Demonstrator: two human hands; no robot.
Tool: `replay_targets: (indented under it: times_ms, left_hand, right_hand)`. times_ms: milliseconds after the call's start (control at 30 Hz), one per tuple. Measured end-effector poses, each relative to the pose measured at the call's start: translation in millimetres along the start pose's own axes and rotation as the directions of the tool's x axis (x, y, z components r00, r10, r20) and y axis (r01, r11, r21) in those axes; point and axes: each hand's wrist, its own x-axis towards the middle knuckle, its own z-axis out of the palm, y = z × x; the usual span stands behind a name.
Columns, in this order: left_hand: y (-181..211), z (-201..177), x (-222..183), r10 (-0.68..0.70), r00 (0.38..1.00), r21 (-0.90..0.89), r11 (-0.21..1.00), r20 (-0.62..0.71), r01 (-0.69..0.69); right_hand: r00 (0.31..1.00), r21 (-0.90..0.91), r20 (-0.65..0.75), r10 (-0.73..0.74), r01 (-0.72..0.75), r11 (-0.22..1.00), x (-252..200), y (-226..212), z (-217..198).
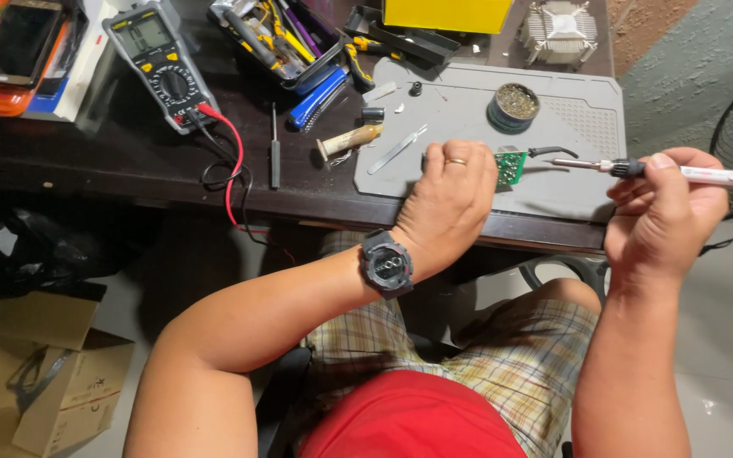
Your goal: Soldering electronic components onto a printed circuit board at a repair workbench.
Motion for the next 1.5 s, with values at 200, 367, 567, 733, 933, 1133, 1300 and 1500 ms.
replay_targets:
  times_ms: [200,367,567,733,933,1133,1300,1500]
  left_hand:
    - [-3.2,1.6,-2.5,-0.056,0.998,-0.071,0.996,-0.002,0.055]
    - [-3.2,5.6,-2.7,-0.065,0.998,-0.065,0.996,-0.021,0.063]
    - [-4.9,6.3,-1.9,-0.049,0.999,-0.063,0.997,-0.025,0.047]
    - [-4.1,15.3,-4.2,-0.057,0.998,-0.102,0.993,0.013,0.058]
    - [-5.6,11.7,-0.7,-0.062,0.998,-0.065,0.996,0.03,0.064]
    - [-9.0,1.6,3.4,-0.076,0.997,-0.073,0.994,0.014,0.077]
    - [-8.9,0.4,4.1,-0.075,0.997,-0.079,0.994,0.017,0.076]
    - [-8.8,1.1,3.7,-0.077,0.997,-0.085,0.993,0.013,0.078]
  right_hand:
    - [0.99,-0.114,0.093,-0.101,0.112,0.987,-8.1,1.0,3.3]
    - [0.983,-0.131,0.15,-0.105,0.125,0.983,-10.1,0.4,7.2]
    - [0.983,-0.272,0.158,-0.09,0.131,0.953,-16.8,-10.7,26.3]
    - [0.985,-0.277,0.143,-0.101,0.138,0.951,-13.8,0.2,20.5]
    - [0.984,-0.276,0.164,-0.073,0.116,0.954,-17.1,-4.8,22.4]
    - [0.981,-0.286,0.177,-0.073,0.122,0.951,-17.8,-5.5,22.3]
    - [0.98,-0.307,0.187,-0.068,0.124,0.944,-19.2,-7.5,23.1]
    - [0.98,-0.335,0.185,-0.071,0.13,0.933,-19.8,-8.6,24.8]
